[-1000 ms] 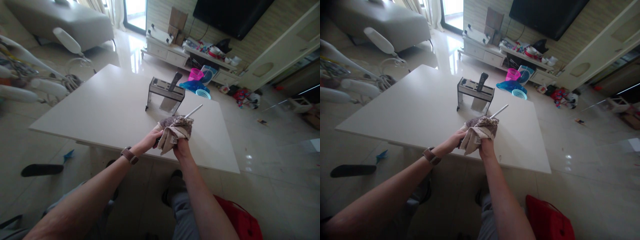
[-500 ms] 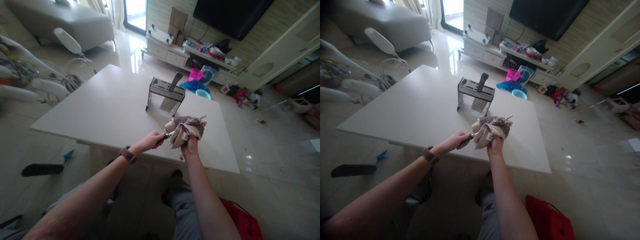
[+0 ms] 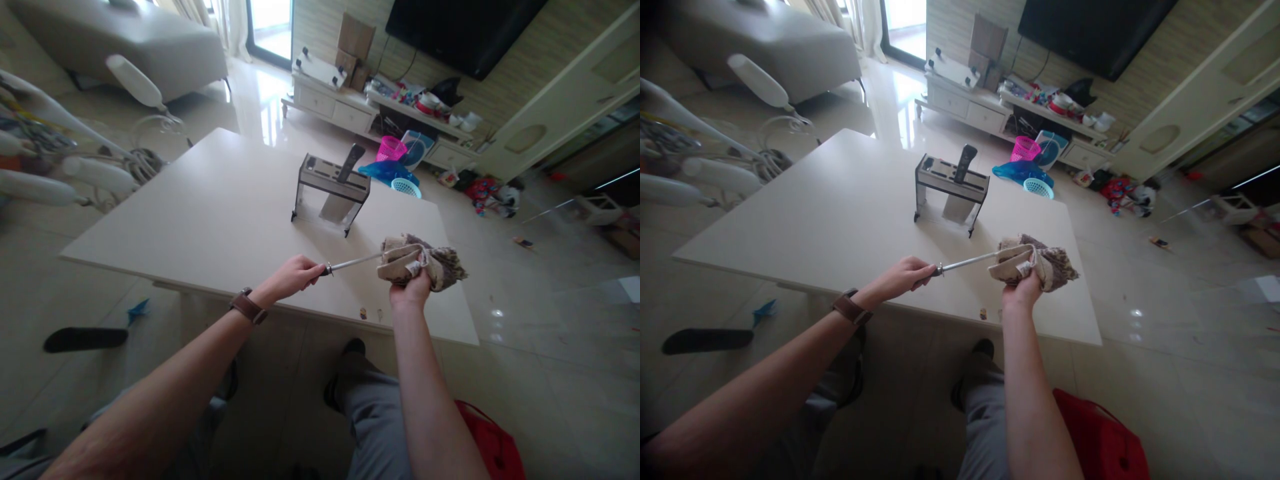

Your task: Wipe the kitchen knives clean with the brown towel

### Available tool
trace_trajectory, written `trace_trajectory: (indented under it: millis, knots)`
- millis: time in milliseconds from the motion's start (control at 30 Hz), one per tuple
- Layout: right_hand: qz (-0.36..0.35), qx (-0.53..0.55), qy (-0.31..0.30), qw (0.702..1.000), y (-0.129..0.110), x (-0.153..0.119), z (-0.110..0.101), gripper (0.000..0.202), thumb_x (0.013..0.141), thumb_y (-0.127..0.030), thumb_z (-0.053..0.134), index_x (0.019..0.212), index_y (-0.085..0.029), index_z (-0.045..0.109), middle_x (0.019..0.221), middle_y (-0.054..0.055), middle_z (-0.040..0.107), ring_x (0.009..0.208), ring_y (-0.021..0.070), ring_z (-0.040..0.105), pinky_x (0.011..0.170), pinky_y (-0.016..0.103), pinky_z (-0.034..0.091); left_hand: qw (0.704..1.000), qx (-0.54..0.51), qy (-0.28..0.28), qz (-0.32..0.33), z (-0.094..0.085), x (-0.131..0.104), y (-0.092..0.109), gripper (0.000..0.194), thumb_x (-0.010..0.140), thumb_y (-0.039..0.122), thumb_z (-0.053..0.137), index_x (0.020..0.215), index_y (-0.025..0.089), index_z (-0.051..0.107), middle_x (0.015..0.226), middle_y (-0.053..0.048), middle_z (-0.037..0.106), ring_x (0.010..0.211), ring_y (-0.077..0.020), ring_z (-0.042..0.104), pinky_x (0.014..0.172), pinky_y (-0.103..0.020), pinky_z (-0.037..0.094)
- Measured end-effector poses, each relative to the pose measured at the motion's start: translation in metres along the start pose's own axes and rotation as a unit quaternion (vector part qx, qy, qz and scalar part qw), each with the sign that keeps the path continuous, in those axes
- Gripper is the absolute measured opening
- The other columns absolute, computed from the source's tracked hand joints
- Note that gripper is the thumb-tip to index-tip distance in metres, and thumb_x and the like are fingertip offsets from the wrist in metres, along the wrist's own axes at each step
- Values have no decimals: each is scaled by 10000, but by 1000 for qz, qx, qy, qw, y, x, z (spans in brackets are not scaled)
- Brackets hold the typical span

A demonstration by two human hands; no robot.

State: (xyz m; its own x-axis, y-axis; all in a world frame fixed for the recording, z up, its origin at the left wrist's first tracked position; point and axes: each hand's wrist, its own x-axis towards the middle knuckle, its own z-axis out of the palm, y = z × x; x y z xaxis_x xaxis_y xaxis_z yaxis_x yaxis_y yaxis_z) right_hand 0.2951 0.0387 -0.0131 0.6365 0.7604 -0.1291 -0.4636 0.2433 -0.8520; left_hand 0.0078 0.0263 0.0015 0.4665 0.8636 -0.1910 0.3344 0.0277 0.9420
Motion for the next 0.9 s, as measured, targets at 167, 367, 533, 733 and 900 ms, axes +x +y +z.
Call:
trace_trajectory:
  millis: [167,367,533,733,900]
  knots:
    - [68,3,-28,997,14,-30,21,334,737,-386,769,1029,-242,696,1032,-29,773,992,154,720,930,353,594,991,20,119,54,7,2,6,506,956,548,482,617,178,549,525,18,496,518,-113,429,535,-260,282]
    - [96,-25,-114,989,41,-76,47,334,643,-318,838,941,-223,720,957,-31,775,917,159,710,930,327,577,967,110,213,86,21,4,11,481,976,508,472,663,169,608,570,7,534,564,-117,422,573,-273,243]
    - [75,-48,-143,986,52,-94,56,338,616,-280,845,921,-198,723,960,4,781,925,181,704,927,350,578,950,200,221,97,27,2,10,353,952,421,512,804,184,727,721,-62,696,621,-156,524,597,-302,239]
    - [64,-7,-93,994,48,-85,52,306,577,-246,842,855,-195,725,867,-21,778,784,151,698,810,309,605,941,250,209,94,27,-1,12,386,979,466,491,861,213,757,760,-105,744,641,-204,603,609,-325,242]
    - [65,19,-61,996,38,-58,38,290,616,-250,815,889,-205,726,880,-35,774,791,137,712,804,295,613,928,295,200,107,23,-3,11,461,998,529,470,812,213,748,720,-96,726,626,-206,593,602,-329,223]
